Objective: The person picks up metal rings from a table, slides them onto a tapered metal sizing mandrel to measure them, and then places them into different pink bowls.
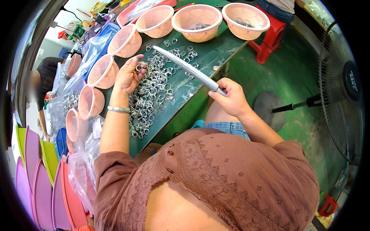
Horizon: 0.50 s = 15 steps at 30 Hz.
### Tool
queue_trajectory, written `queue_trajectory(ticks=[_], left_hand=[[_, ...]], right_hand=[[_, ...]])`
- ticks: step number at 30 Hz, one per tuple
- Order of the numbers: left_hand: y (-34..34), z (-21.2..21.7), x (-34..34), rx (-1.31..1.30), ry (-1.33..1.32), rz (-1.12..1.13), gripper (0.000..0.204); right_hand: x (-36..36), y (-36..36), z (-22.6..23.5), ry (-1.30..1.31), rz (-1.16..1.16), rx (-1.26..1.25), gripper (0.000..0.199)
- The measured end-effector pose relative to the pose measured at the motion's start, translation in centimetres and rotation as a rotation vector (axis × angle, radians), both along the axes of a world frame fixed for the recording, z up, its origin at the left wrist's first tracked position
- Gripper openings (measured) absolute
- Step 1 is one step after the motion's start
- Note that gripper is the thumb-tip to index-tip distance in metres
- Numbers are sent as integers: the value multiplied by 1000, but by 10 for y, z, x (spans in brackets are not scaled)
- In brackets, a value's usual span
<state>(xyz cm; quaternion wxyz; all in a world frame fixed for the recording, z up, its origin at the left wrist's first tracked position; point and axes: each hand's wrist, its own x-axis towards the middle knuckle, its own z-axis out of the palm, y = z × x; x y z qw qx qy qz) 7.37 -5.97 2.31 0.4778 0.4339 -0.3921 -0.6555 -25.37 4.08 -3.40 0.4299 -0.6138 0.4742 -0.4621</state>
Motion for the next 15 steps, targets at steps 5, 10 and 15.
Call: queue_trajectory(ticks=[5, 10, 15], left_hand=[[0, -2, 1, -49, -124, 78, 26], [-2, 3, 5, -1, 56, 146, 27], [8, 8, 24, 77, 400, 89, 31]], right_hand=[[0, 0, -1, 7, 4, -10, 17], [0, 1, 1, 0, -8, -35, 17], [3, -2, -1, 10, 8, -37, 15]])
